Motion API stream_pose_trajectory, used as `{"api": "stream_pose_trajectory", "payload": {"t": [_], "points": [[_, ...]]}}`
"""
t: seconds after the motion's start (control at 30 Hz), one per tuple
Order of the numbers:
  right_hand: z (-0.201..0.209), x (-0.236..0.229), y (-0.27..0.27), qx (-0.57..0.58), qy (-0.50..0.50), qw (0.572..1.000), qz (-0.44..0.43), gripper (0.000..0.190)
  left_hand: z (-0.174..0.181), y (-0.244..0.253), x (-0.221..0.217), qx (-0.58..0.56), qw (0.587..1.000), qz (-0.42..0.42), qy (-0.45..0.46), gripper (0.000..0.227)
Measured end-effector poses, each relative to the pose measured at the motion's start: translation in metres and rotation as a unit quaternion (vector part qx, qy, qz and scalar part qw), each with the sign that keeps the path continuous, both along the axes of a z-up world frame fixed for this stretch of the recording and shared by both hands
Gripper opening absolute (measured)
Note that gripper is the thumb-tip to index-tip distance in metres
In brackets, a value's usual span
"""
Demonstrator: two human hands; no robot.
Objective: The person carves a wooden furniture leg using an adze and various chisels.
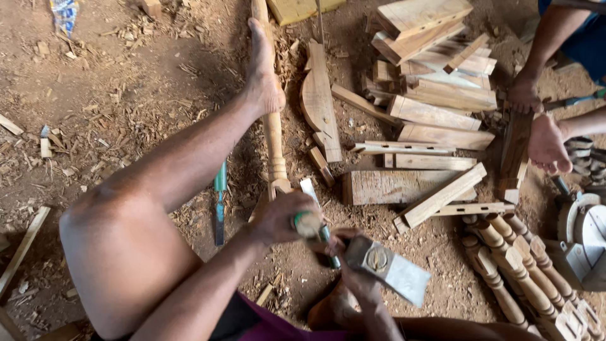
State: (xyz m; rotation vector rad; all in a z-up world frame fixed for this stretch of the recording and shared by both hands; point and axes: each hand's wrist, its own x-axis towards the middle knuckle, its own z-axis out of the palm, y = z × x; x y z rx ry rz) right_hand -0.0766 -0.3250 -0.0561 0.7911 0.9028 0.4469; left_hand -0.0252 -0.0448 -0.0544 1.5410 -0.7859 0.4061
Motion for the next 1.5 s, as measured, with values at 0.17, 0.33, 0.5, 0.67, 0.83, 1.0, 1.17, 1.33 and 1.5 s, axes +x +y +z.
{"api": "stream_pose_trajectory", "payload": {"t": [0.17,0.33,0.5,0.67,0.83,1.0,1.17,1.33,1.5], "points": [[0.148,0.039,0.049,0.639,0.361,0.673,-0.091,0.053,0.001,0.027,0.025,-0.224,0.916,-0.241,0.231,0.020],[0.186,0.078,0.118,0.693,0.492,0.407,-0.336,0.049,0.025,0.049,0.028,-0.066,0.981,-0.057,0.172,0.015],[0.227,0.075,0.123,0.765,0.536,0.338,-0.115,0.046,0.048,0.040,0.044,-0.457,0.639,-0.211,0.581,0.030],[0.221,0.083,0.115,0.772,0.471,0.423,-0.050,0.042,0.024,0.044,0.041,-0.034,0.977,0.019,0.208,0.008],[0.184,0.096,0.125,0.589,0.443,0.525,-0.425,0.039,0.019,0.048,0.058,-0.102,0.969,-0.042,0.219,0.007],[0.241,0.085,0.112,0.764,0.574,0.294,-0.039,0.017,-0.018,0.043,0.050,-0.280,0.829,-0.121,0.468,0.024],[0.233,0.095,0.127,0.786,0.535,0.286,-0.116,0.016,0.013,0.037,0.047,0.043,0.959,0.065,0.273,0.021],[0.145,0.091,0.111,0.798,0.497,0.251,-0.232,0.015,0.024,0.009,0.007,-0.030,0.906,0.144,0.397,0.018],[0.086,0.042,0.087,0.838,0.495,0.104,-0.208,0.015,-0.002,-0.004,0.007,-0.120,0.952,0.197,0.199,0.026]]}}
